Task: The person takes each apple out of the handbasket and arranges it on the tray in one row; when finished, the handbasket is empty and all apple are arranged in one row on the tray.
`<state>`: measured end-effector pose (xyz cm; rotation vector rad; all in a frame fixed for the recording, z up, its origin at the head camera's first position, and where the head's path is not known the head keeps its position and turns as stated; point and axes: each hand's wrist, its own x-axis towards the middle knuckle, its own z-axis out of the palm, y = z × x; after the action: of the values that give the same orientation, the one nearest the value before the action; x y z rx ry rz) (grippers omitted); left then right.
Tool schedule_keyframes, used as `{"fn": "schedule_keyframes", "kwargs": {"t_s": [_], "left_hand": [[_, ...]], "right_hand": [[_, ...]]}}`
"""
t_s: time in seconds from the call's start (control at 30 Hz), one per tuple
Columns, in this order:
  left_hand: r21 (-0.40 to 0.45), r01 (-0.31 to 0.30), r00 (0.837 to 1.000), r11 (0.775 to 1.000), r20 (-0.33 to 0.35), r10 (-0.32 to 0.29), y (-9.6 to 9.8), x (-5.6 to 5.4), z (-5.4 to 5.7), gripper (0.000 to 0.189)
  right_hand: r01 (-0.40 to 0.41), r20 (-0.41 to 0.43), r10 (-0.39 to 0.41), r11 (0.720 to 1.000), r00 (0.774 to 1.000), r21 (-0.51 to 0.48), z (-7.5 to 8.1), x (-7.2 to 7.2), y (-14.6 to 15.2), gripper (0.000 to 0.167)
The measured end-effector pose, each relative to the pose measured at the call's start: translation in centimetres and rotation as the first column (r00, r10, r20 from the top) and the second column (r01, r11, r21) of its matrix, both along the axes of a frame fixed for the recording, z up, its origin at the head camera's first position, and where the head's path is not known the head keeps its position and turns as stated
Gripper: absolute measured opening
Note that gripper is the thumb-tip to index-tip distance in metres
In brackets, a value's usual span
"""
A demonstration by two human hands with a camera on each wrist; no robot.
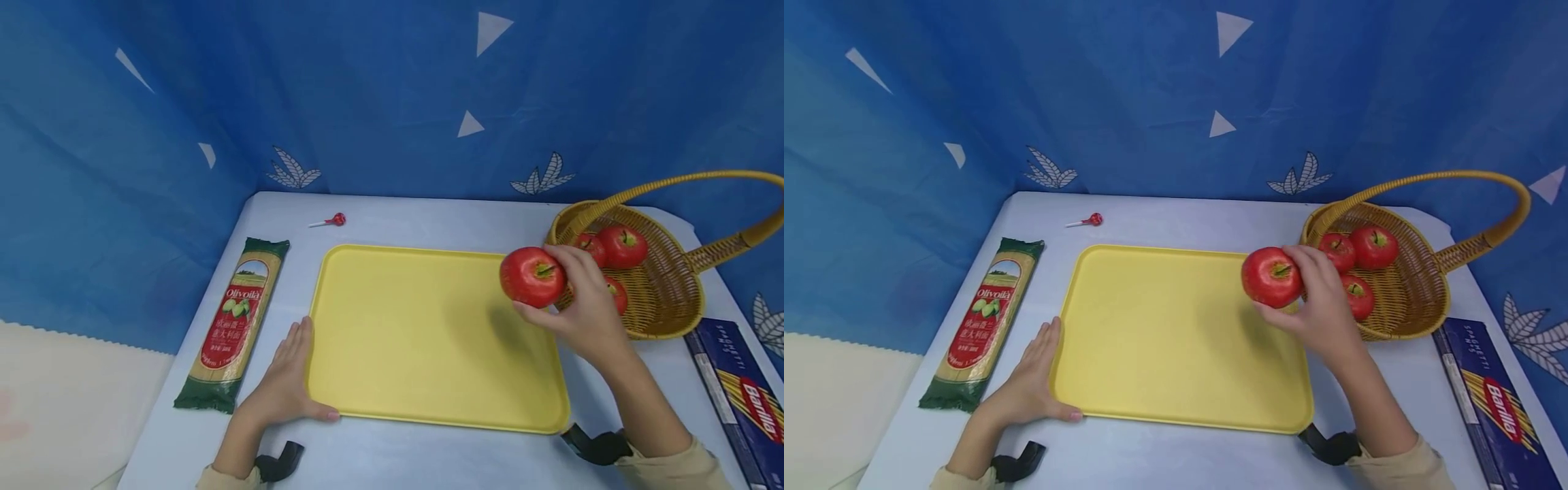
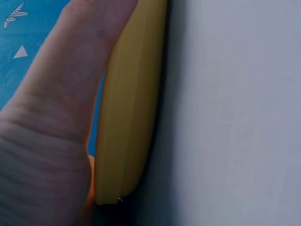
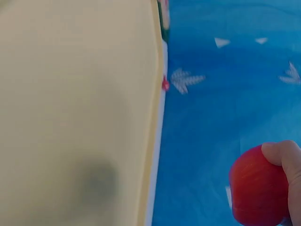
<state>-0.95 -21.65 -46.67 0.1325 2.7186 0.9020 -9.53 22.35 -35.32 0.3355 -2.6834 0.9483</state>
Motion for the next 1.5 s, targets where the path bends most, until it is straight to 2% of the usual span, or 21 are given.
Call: {"fn": "schedule_keyframes", "kwargs": {"t_s": [0.13, 0.27, 0.4, 0.7, 1.0, 1.3, 1.5], "left_hand": [[0.000, 0.001, 1.000, 1.000, 0.000, -0.001, 0.0, 0.0, 0.0, 0.163], [0.002, -0.002, 1.000, 1.000, 0.008, 0.002, 0.1, 0.1, 0.0, 0.164], [0.010, -0.007, 1.000, 1.000, 0.019, 0.007, 0.1, 0.2, 0.2, 0.163], [0.009, 0.004, 1.000, 1.000, 0.003, -0.004, -0.1, 0.1, -0.1, 0.164], [-0.006, 0.011, 1.000, 1.000, -0.004, -0.011, -0.2, 0.0, -0.2, 0.164], [-0.008, 0.023, 1.000, 1.000, -0.003, -0.023, 0.0, -0.1, -0.2, 0.163], [-0.008, 0.012, 1.000, 1.000, 0.013, -0.012, -0.1, -0.1, -0.2, 0.161]], "right_hand": [[-0.127, 0.028, 0.128, 0.992, 0.991, -0.022, -1.3, -1.6, -3.3, 0.087], [-0.224, 0.104, 0.228, 0.974, 0.968, -0.045, -2.6, -3.1, -7.0, 0.086], [-0.280, 0.203, 0.288, 0.958, 0.936, -0.064, -3.7, -4.1, -11.0, 0.085], [-0.421, 0.281, 0.402, 0.907, 0.871, 0.004, -6.4, -5.7, -18.7, 0.086], [-0.441, 0.304, 0.428, 0.897, 0.851, -0.028, -7.6, -6.8, -22.6, 0.086], [-0.431, 0.355, 0.468, 0.884, 0.810, -0.181, -8.3, -7.4, -24.6, 0.090], [-0.441, 0.373, 0.467, 0.883, 0.802, -0.158, -8.4, -7.2, -24.9, 0.098]]}}
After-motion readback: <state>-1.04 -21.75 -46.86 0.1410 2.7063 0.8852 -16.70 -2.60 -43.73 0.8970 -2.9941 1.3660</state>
